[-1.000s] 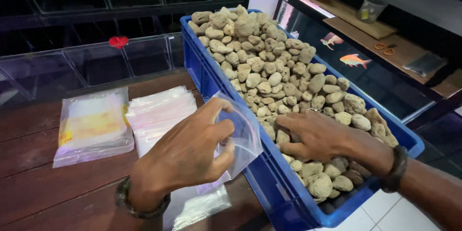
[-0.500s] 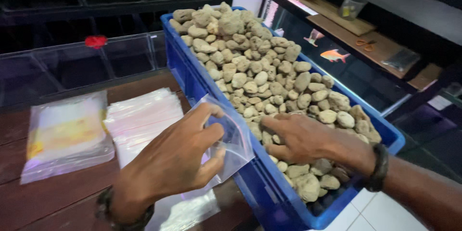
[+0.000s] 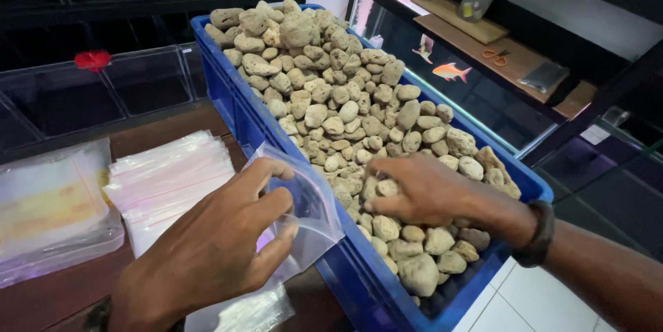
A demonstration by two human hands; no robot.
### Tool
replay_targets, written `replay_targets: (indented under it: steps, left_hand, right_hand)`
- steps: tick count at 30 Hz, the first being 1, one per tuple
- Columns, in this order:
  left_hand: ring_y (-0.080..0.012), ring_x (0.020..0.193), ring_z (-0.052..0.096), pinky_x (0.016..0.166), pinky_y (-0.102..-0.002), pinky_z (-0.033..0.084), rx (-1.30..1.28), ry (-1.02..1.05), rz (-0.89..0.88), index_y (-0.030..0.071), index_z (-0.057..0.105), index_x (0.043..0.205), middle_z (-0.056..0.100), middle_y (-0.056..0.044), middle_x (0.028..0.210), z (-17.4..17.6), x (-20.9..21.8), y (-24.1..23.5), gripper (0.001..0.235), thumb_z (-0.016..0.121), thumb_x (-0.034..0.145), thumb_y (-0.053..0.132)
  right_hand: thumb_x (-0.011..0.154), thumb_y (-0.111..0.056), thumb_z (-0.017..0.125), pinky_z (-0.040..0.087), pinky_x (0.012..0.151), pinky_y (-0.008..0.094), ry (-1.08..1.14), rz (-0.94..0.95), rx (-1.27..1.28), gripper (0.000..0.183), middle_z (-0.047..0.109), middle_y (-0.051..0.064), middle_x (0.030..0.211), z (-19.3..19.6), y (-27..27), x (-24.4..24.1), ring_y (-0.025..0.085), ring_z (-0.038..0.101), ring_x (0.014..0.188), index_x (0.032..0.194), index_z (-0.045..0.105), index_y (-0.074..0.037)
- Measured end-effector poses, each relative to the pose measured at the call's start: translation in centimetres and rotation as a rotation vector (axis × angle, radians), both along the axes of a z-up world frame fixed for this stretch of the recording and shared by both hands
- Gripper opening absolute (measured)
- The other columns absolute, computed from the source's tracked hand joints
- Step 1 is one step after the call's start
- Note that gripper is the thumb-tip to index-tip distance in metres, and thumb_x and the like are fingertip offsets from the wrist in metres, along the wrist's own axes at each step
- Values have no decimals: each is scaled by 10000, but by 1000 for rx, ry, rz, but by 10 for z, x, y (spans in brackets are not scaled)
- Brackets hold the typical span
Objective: The person fills small plastic bags with volcanic stones from a blue crate by hand and places the sealed bags into a green basin.
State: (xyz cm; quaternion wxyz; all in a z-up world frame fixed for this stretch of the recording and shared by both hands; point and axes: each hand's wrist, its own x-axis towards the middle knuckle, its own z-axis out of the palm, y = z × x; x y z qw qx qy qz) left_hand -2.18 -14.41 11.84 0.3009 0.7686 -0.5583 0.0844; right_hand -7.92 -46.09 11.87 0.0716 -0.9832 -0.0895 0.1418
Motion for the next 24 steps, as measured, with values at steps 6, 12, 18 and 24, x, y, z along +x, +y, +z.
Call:
replay_targets:
  steps: [6, 12, 18, 24]
  left_hand:
    - [-391, 1014, 626, 875, -461, 486, -86, -43, -84, 44, 571, 890, 572, -223, 1149, 1, 2, 1, 117, 605, 944, 141]
    - [-382, 878, 598, 749, -484, 483, -82, -35, -55, 27, 537, 898, 536, -194, 1126, 1, 1, 5, 167, 648, 926, 148]
    - [-344, 739, 533, 651, -475, 457, -108, 7, -99, 33, 556, 978, 466, -154, 1010, -1, 6, 6, 139, 654, 923, 115]
    - [-303, 723, 493, 630, -437, 422, -72, 72, -137, 85, 561, 906, 428, -116, 979, -7, 14, 9, 132, 631, 996, 153]
  right_hand:
    - [821, -519, 743, 505, 790, 387, -242, 36, 126, 434, 759, 50, 1003, 9, -4, 10, 233, 724, 867, 1150, 637, -258]
    - [835, -267, 757, 461, 420, 316, -57, -464, 472, 344, 709, 94, 773, 90, 67, 7, 210, 609, 491, 1156, 783, -147]
    - [822, -552, 597, 500, 584, 243, 35, -18, 276, 465, 791, -85, 1031, 91, 99, 26, 92, 641, 673, 1183, 756, -306]
    - [874, -294, 705, 424, 527, 298, 109, -303, 275, 176, 696, 25, 691, 95, 123, 32, 152, 549, 551, 933, 833, -190]
